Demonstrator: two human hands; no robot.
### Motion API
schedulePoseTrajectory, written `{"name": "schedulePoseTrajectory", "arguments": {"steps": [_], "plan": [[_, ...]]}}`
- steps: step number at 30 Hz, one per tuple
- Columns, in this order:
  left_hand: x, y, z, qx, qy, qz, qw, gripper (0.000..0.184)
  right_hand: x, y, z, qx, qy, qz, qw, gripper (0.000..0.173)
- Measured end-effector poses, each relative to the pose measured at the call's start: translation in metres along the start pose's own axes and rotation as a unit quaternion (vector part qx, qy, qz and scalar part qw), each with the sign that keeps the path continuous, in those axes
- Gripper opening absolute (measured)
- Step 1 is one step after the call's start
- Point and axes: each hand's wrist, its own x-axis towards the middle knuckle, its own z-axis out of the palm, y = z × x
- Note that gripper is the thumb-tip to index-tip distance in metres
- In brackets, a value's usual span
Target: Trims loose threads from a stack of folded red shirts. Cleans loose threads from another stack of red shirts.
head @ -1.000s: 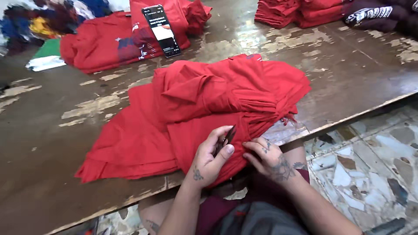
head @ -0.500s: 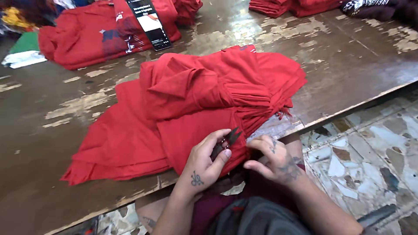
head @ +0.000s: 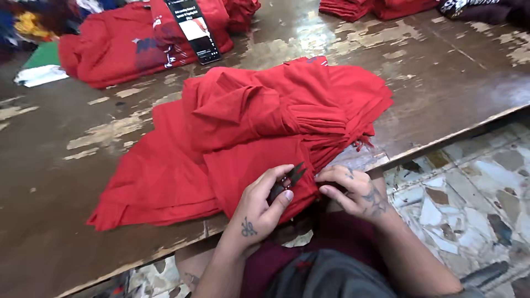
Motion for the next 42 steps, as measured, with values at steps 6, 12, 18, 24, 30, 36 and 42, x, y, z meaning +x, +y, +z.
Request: {"name": "schedulePoseTrajectory", "arguments": {"steps": [6, 12, 18, 24, 30, 36, 42], "plan": [[-0.004, 0.000, -0.002, -0.005, 0.001, 0.020, 1.000, 0.041, 0.006, 0.013, 0.032, -0.036, 0.027, -0.014, 0.999, 0.018], [-0.005, -0.002, -0.001, 0.014, -0.007, 0.037, 0.999, 0.038, -0.005, 0.015, -0.005, 0.277, -0.056, 0.022, 0.959, 0.037], [0.000, -0.001, 0.007, 0.034, 0.027, 0.033, 0.999, 0.038, 0.005, 0.012, 0.025, -0.009, 0.034, 0.003, 0.999, 0.017], [-0.005, -0.005, 0.007, 0.027, 0.060, 0.057, 0.996, 0.039, 0.011, 0.008, 0.009, 0.108, -0.055, -0.001, 0.993, 0.028], [-0.004, 0.001, 0.002, 0.056, 0.015, 0.069, 0.996, 0.037, 0.007, 0.003, -0.009, 0.168, -0.079, -0.025, 0.982, 0.037], [-0.008, 0.004, 0.006, 0.159, -0.005, 0.127, 0.979, 0.032, -0.001, -0.008, -0.011, 0.178, -0.031, -0.017, 0.983, 0.033], [-0.006, -0.001, 0.006, 0.078, 0.037, 0.066, 0.994, 0.037, 0.003, -0.011, -0.003, -0.031, -0.022, 0.032, 0.999, 0.066]]}}
